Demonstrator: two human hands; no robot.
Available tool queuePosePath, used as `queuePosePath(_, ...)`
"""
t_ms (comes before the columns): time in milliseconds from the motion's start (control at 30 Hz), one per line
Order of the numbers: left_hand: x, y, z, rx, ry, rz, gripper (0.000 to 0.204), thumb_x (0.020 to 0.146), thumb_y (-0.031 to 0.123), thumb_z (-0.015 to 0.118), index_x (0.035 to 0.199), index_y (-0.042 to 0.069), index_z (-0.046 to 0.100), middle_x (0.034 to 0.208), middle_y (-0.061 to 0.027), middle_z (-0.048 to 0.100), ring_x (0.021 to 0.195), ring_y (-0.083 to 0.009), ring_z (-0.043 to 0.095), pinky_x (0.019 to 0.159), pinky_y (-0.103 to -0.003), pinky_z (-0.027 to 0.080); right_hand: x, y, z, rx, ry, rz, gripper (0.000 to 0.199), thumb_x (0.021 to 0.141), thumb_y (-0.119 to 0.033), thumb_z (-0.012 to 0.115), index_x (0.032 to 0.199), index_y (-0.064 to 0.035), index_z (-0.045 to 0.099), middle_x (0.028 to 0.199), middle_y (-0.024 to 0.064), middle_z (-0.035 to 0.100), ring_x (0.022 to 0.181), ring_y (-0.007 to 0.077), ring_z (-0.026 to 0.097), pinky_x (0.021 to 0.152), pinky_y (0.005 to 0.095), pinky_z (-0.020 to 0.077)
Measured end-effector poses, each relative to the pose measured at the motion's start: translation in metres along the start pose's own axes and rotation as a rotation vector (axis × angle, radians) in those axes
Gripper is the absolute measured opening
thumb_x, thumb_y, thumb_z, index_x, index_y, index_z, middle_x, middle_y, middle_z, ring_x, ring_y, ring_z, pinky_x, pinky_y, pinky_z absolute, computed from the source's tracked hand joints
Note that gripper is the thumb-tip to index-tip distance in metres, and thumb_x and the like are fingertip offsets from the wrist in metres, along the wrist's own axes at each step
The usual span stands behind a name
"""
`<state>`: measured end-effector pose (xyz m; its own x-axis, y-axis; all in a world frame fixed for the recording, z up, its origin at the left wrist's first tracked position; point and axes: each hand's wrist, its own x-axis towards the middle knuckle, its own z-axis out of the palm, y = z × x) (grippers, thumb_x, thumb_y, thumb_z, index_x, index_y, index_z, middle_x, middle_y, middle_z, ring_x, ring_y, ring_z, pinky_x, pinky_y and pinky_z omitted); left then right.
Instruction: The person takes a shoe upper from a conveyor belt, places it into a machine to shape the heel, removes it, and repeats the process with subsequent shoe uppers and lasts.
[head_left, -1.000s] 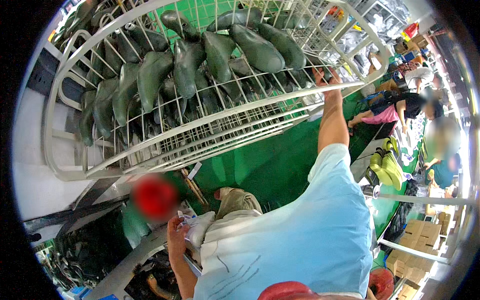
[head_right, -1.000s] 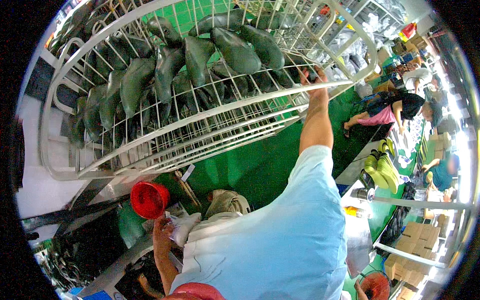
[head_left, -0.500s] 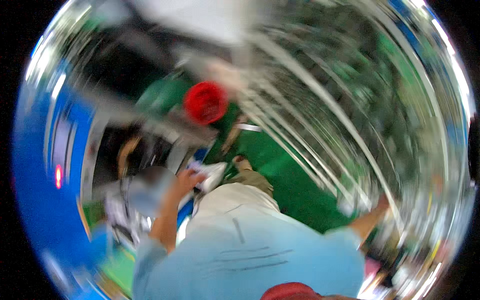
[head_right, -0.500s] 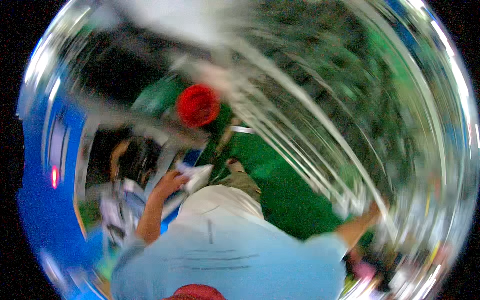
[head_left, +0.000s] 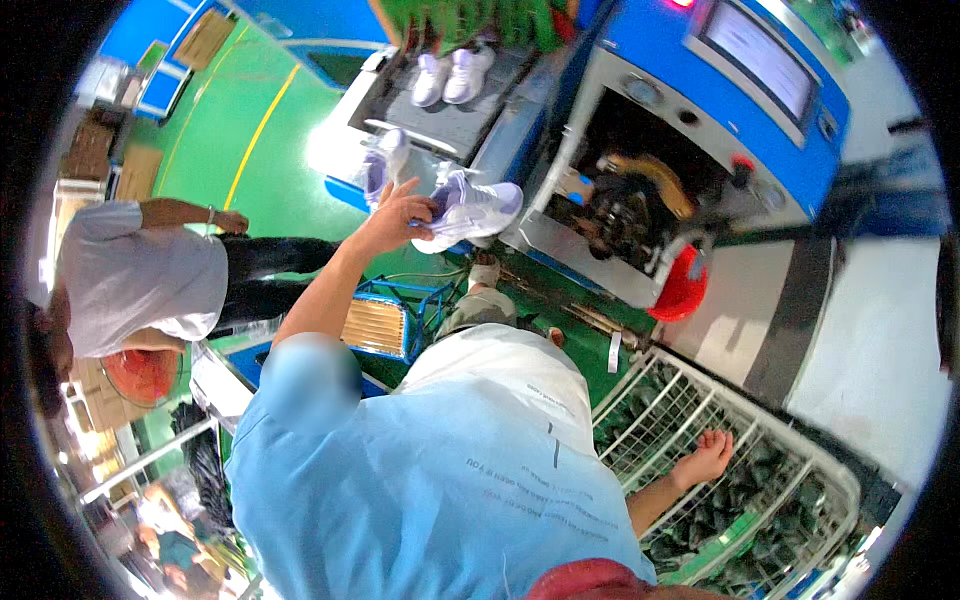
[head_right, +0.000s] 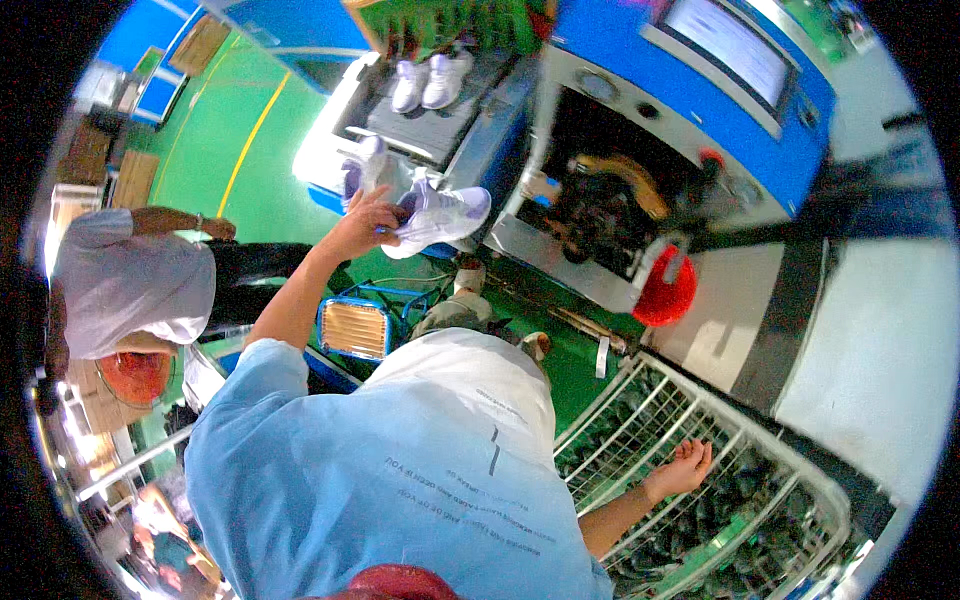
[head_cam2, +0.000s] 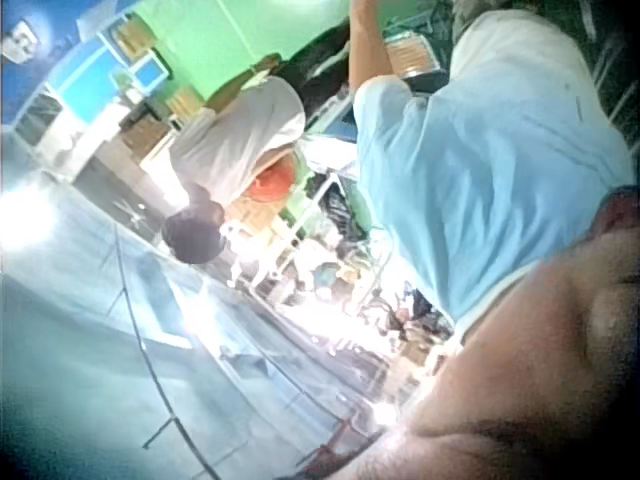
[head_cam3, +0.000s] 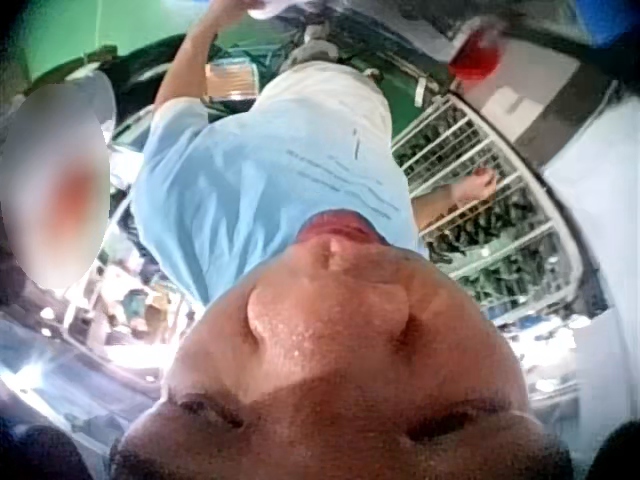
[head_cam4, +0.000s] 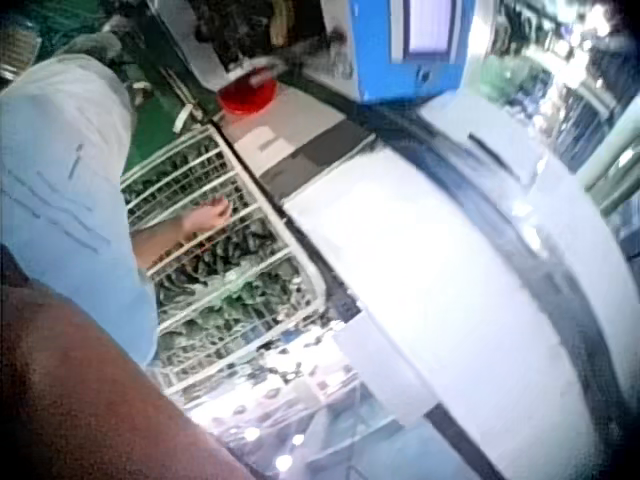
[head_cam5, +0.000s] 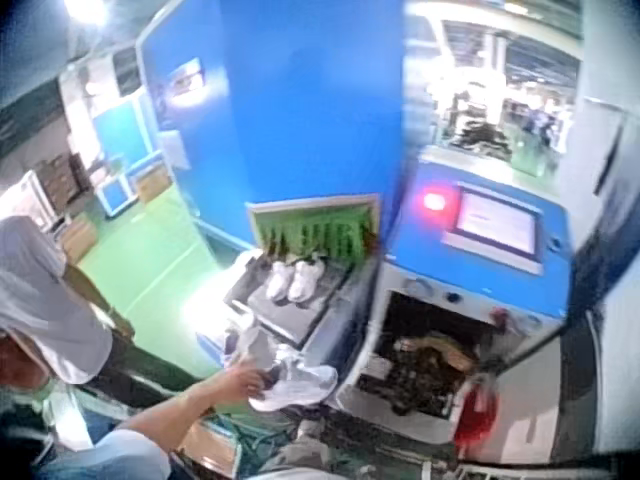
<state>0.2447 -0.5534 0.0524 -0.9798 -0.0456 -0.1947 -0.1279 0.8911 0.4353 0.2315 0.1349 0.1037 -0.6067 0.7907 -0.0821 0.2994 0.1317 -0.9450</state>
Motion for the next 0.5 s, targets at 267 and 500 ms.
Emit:
queuePosePath(267,0.018,-0.176,0.061,-0.011,0.075,-0.413,0.031,0.080,0.040,0.074,0.100,0.016,0.074,0.109,-0.0030,0.071,0.118,-0.0325,0.057,0.114,-0.065,0.020,-0.058,-0.013,0.151,-0.469,-0.691,-0.312,0.040,0.101,-0.018,0.063,0.134,0.0039,0.059,0.103,0.0122,0.071,0.084,0.0160,0.066,0.074,0.0298,0.0547)
queuePosePath(500,-0.059,-0.146,0.044,-0.142,0.312,-0.448,0.029,0.076,0.034,0.076,0.092,0.010,0.075,0.086,-0.0122,0.074,0.092,-0.0331,0.069,0.103,-0.045,0.042,-0.086,-0.019,0.217,-0.688,-1.210,-0.289,0.042,0.102,-0.024,0.062,0.135,0.0017,0.061,0.120,0.0141,0.069,0.104,0.0216,0.066,0.089,0.0327,0.0525)
